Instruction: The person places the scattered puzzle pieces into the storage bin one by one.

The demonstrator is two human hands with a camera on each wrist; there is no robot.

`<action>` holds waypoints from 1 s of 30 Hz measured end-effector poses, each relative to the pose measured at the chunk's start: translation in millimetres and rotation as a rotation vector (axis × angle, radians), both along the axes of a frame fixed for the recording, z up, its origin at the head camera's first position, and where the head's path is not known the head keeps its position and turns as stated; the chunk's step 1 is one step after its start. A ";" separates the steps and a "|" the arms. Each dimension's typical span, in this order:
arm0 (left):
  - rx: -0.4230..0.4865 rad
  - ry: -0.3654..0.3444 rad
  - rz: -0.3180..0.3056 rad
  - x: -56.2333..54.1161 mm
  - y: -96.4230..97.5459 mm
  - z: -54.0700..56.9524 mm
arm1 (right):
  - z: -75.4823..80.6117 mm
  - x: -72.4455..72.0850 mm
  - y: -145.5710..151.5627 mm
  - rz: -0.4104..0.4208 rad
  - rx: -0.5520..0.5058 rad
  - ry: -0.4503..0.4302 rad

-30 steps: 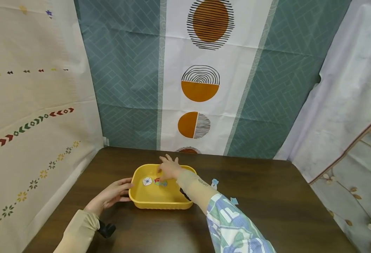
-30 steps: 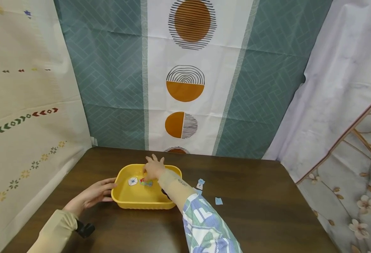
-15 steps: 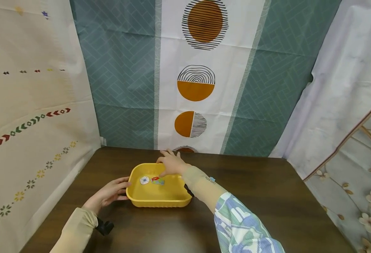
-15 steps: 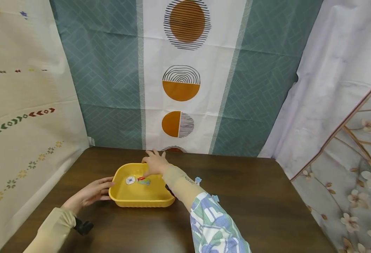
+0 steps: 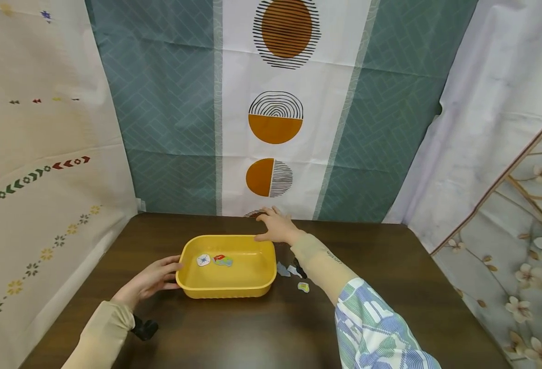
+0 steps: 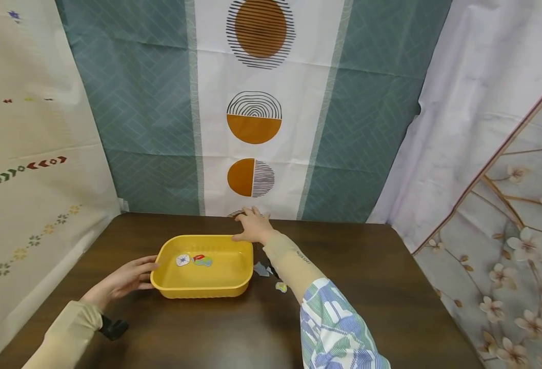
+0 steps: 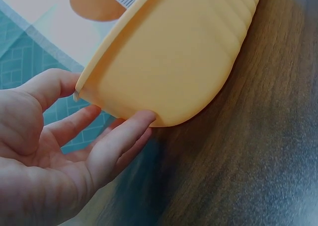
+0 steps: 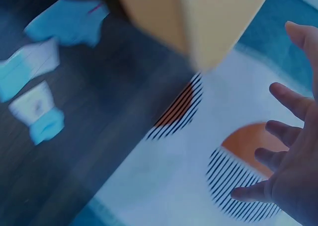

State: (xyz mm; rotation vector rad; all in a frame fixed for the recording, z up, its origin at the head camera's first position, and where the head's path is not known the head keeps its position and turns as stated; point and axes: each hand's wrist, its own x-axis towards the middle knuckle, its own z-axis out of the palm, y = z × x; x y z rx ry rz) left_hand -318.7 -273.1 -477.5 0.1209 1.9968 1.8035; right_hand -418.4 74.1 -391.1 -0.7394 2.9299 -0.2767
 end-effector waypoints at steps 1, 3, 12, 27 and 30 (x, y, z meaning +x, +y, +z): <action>0.001 0.001 -0.003 0.1 -0.4 0.1 | -0.2 -0.5 6.4 -0.014 -0.002 -0.001; 0.001 0.004 -0.004 0.3 -1.1 0.0 | -0.9 -1.1 18.9 -0.040 -0.010 -0.011; -0.012 0.009 0.005 -0.9 -1.9 0.5 | -16.2 -0.4 70.2 -0.116 -0.027 -0.015; -0.007 0.001 0.001 -0.2 0.6 -0.1 | -57.2 17.9 112.4 -0.234 -0.102 -0.046; -0.008 0.003 -0.001 0.5 2.3 0.5 | -64.4 21.1 115.0 -0.246 -0.108 -0.056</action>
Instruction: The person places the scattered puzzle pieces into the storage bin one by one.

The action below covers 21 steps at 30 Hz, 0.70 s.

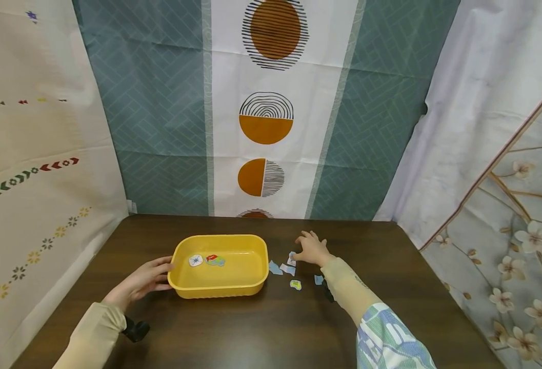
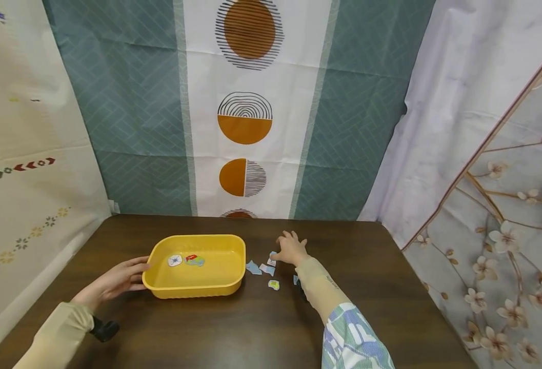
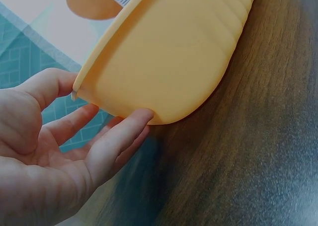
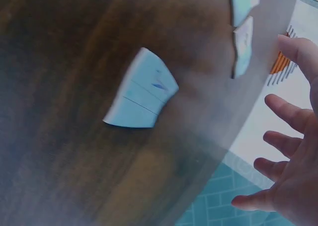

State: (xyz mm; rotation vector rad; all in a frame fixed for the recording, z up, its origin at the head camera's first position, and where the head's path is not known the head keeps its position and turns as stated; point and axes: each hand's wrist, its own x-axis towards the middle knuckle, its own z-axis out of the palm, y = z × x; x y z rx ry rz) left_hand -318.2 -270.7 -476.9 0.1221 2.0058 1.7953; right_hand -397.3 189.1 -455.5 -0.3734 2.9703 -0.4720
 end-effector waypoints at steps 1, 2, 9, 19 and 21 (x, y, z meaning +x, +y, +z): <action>0.000 0.002 0.000 0.2 0.3 0.2 | -2.1 0.0 0.2 -0.002 -0.002 -0.002; 0.001 0.001 0.002 0.5 0.5 0.4 | -3.7 0.1 0.3 -0.003 -0.003 -0.003; 0.012 -0.004 0.005 0.5 0.0 -0.4 | -7.7 3.1 -0.4 -0.003 0.010 -0.021; 0.009 -0.010 0.017 -0.9 -0.8 -1.6 | -12.5 3.7 -1.1 0.001 0.008 -0.044; 0.011 -0.008 0.015 -0.6 -0.4 -1.2 | -13.3 4.3 -1.4 0.001 0.000 -0.051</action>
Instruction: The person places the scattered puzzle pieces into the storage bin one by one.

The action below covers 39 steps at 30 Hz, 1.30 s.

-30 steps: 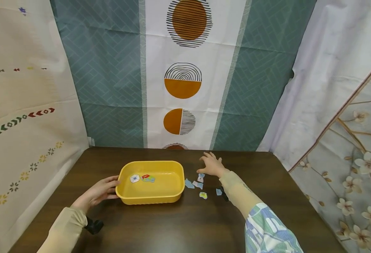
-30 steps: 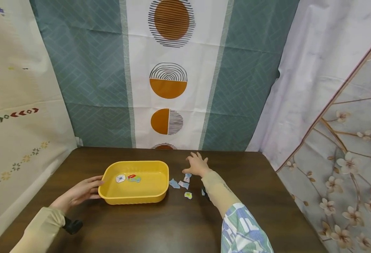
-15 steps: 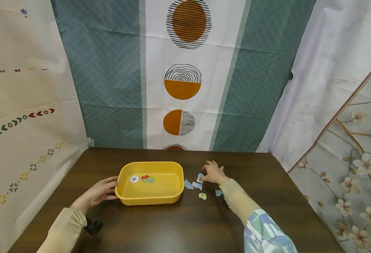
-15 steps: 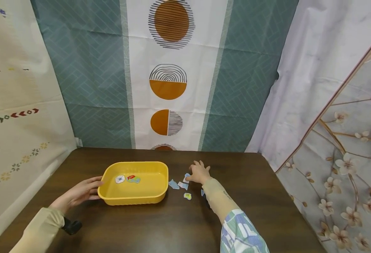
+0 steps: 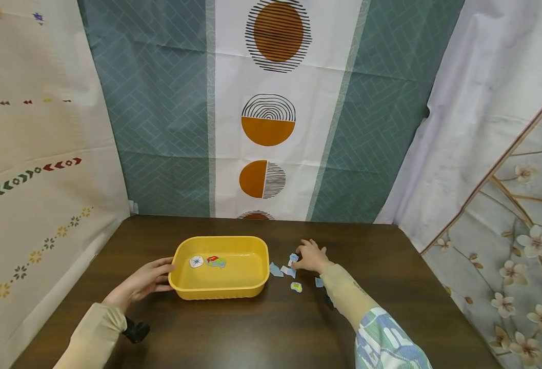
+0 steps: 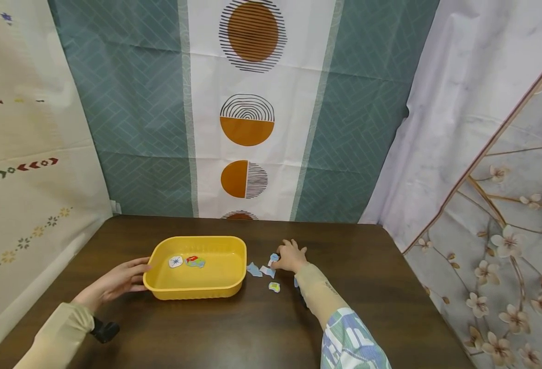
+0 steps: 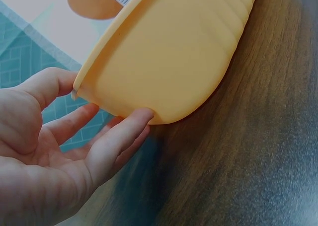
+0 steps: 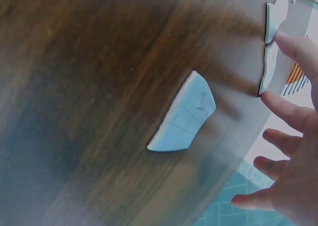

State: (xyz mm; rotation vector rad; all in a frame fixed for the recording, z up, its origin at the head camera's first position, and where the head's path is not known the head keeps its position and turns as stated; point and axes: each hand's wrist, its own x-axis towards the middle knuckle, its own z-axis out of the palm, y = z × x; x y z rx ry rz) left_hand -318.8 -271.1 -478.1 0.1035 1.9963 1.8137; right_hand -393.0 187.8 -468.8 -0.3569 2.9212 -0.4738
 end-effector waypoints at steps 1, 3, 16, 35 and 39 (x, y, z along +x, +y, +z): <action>-0.001 0.003 -0.005 0.2 0.2 0.1 | -1.4 -0.2 0.5 0.012 -0.001 0.019; -0.001 0.005 -0.008 0.6 0.4 0.2 | -2.5 -0.3 0.1 0.014 -0.003 0.032; -0.008 0.005 -0.006 1.0 0.0 2.7 | -9.1 0.0 -8.5 -0.002 0.028 0.081; -0.007 -0.001 0.002 1.2 1.1 0.4 | 4.8 -0.3 -4.7 0.027 -0.007 0.143; -0.009 -0.003 0.005 0.7 0.6 0.3 | 11.3 -3.7 -6.3 0.037 0.012 0.173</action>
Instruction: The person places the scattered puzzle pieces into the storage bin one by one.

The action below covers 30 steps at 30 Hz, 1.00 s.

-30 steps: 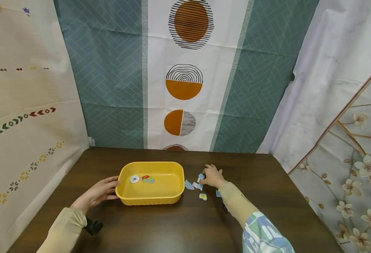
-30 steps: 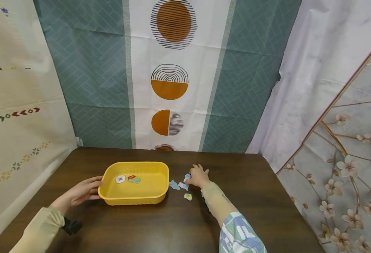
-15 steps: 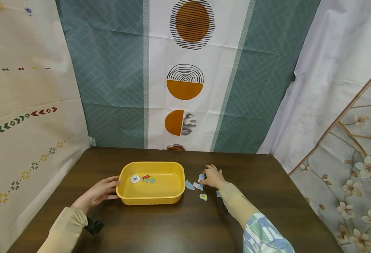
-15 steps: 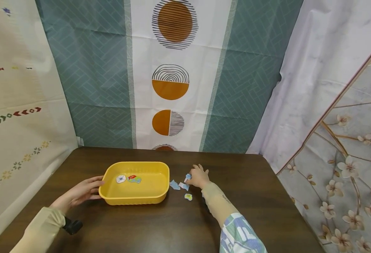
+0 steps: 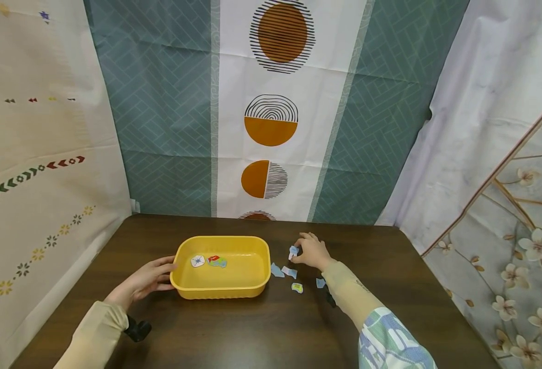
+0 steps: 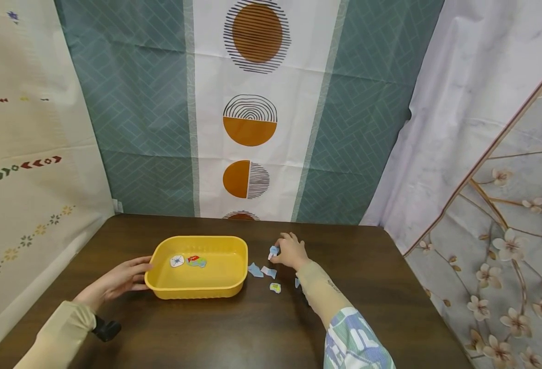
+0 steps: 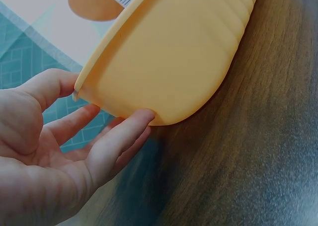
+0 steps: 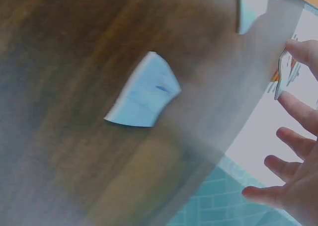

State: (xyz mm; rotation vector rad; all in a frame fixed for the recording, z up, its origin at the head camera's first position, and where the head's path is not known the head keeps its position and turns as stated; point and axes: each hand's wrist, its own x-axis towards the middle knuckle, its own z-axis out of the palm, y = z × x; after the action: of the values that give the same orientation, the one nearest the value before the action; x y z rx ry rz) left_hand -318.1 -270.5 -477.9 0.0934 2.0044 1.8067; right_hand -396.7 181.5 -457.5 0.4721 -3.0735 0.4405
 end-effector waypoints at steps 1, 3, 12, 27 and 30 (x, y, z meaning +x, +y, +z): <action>0.002 0.000 0.000 0.0 -0.4 0.0 | 1.6 -0.9 -1.3 0.006 0.005 0.013; 0.003 0.003 -0.004 0.0 -1.3 0.2 | 5.8 -1.5 -5.6 0.014 0.006 0.033; 0.008 0.012 -0.009 0.4 -2.2 0.3 | 28.3 -6.1 -32.9 0.051 0.005 0.075; 0.026 0.015 -0.006 0.7 -1.8 -0.4 | 54.9 -2.2 -91.3 0.170 0.021 0.120; 0.026 0.016 -0.008 0.7 -1.8 -0.8 | 53.2 -1.4 -101.2 0.186 0.047 0.110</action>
State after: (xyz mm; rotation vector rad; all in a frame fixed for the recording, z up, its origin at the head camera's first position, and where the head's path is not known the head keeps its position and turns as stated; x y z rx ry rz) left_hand -317.4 -272.3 -478.6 0.1245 1.9892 1.8323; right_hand -398.1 80.3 -404.2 0.7605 -2.9516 0.3324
